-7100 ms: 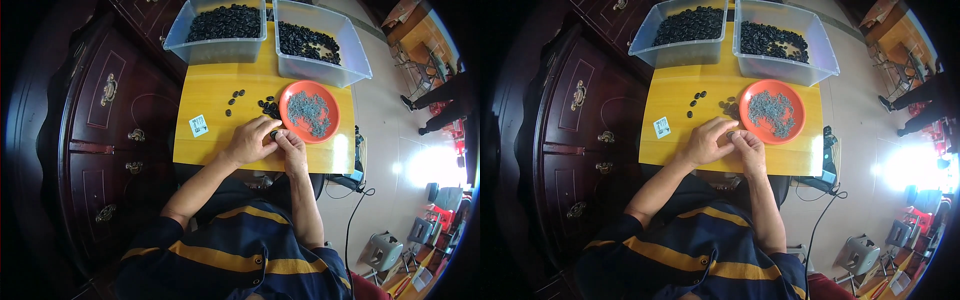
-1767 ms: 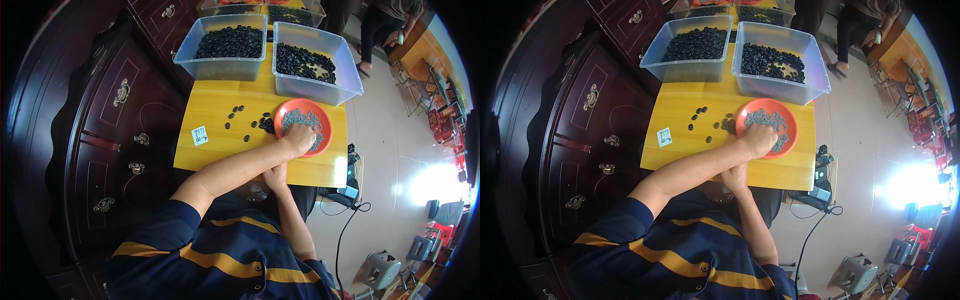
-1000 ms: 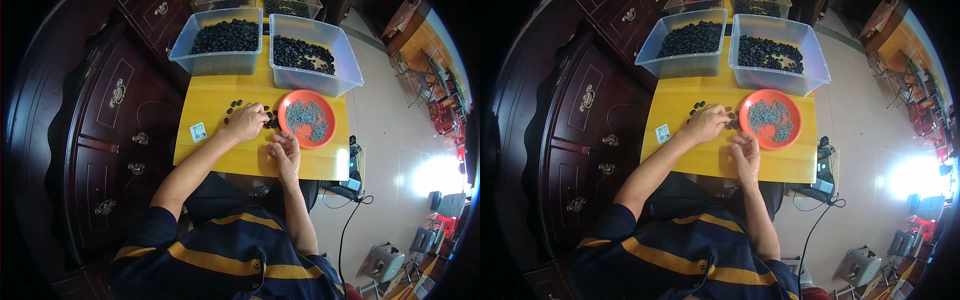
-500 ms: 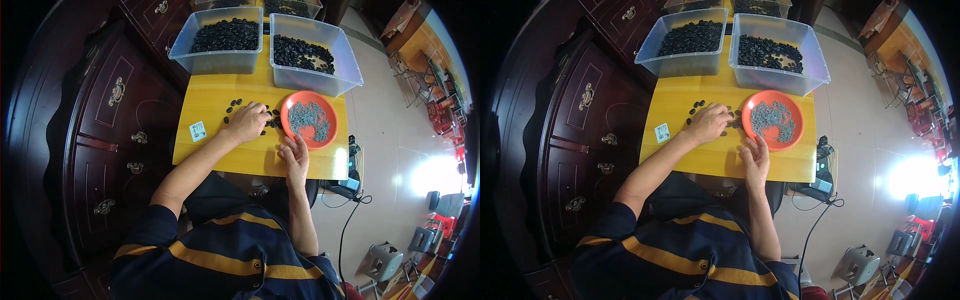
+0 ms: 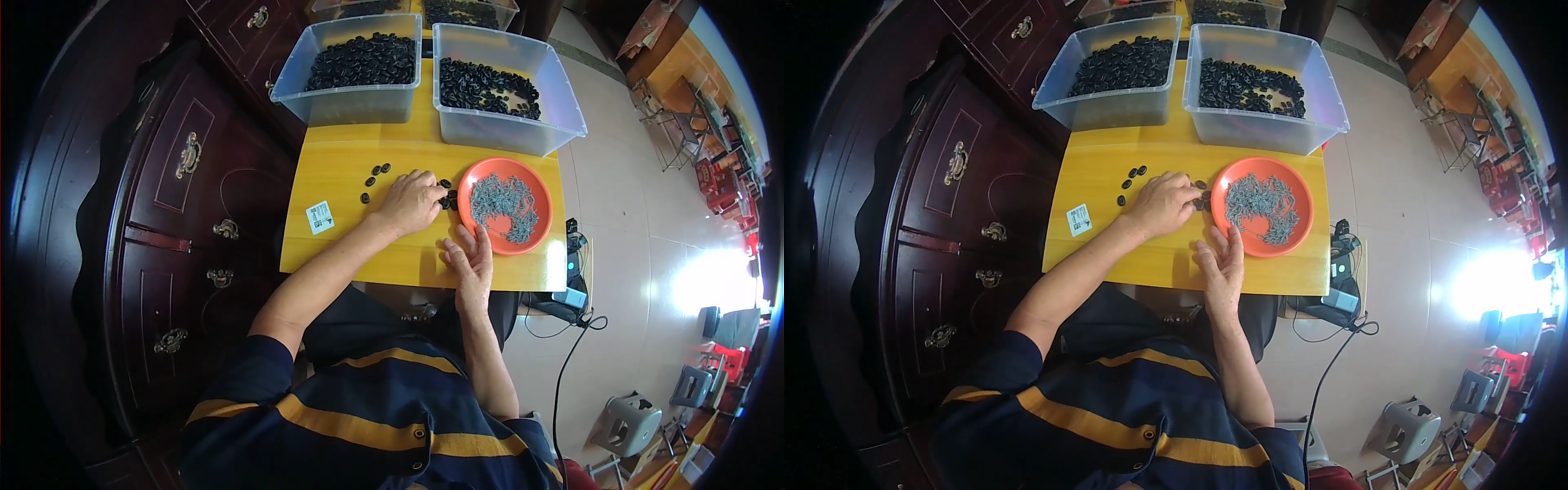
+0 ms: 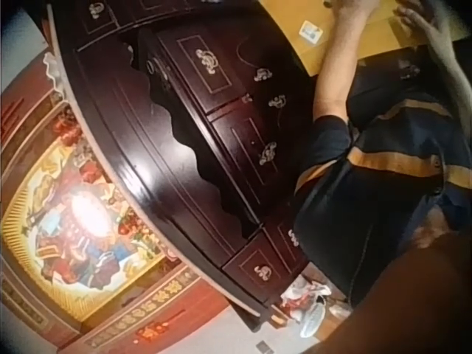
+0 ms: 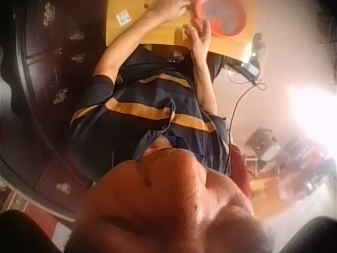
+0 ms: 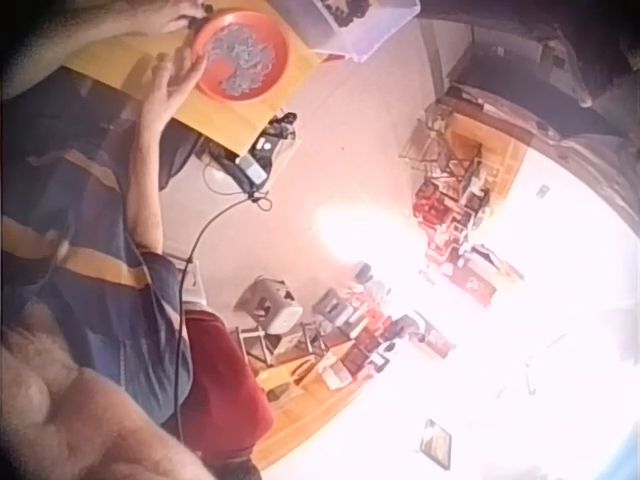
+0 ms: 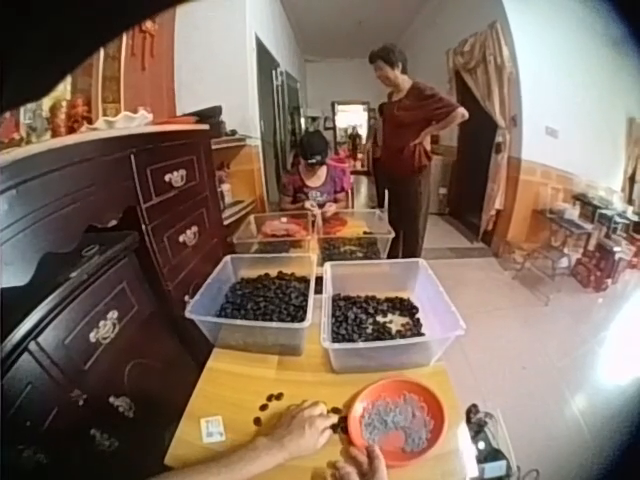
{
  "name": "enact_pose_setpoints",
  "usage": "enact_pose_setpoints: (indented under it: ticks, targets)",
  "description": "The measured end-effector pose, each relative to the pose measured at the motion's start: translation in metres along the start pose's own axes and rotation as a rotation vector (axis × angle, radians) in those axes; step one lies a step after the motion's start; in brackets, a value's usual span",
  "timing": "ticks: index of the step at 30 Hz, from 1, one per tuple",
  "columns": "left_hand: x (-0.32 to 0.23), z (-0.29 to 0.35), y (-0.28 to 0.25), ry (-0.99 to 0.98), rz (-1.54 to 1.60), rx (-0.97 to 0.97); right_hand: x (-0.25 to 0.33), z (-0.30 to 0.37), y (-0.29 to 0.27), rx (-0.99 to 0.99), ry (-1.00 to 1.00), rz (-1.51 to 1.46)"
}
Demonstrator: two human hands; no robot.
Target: The person assembles components by retrieving black plastic pieces from a container and inserting metal pins into them by hand.
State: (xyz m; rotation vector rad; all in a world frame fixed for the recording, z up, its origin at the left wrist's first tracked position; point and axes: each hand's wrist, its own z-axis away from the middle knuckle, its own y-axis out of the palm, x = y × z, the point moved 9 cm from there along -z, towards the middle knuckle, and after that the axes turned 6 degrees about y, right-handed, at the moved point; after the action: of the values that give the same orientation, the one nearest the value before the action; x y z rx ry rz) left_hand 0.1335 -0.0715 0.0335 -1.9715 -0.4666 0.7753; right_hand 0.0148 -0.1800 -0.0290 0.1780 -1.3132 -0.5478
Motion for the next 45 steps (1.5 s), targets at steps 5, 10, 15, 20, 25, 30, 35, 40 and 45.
enact_pose_setpoints:
  ticks: [5, 10, 15, 20, 25, 30, 35, 40, 45]
  targets:
    - [0.001, 0.001, 0.005, 0.004, -0.012, 0.024, 0.000, -0.003, 0.004, -0.005, -0.027, 0.003]
    - [-0.019, 0.009, -0.002, 0.141, -0.048, -0.068, -0.001, -0.005, 0.003, 0.005, -0.032, 0.009]
    - [-0.030, 0.023, -0.010, 0.139, -0.101, -0.057, 0.000, -0.005, 0.002, 0.042, -0.026, 0.049]
    - [-0.022, 0.025, -0.016, 0.023, -0.162, -0.048, 0.014, 0.003, 0.018, 0.046, -0.250, 0.385]
    - [-0.018, 0.029, -0.019, -0.008, -0.175, -0.056, 0.008, -0.003, 0.032, 0.150, -0.121, 0.599]
    - [-0.018, 0.032, -0.021, 0.004, -0.103, -0.085, 0.000, -0.010, 0.027, 0.136, -0.117, 0.539]
    - [-0.022, 0.020, -0.031, 0.023, -0.020, -0.156, 0.000, -0.006, 0.013, 0.076, -0.059, 0.372]
    - [-0.050, -0.020, -0.025, 0.151, 0.063, -0.106, 0.001, 0.000, 0.004, 0.024, -0.139, 0.280]
    - [-0.076, -0.051, 0.025, 0.289, 0.066, 0.093, 0.003, 0.006, 0.011, 0.113, -0.120, 0.445]
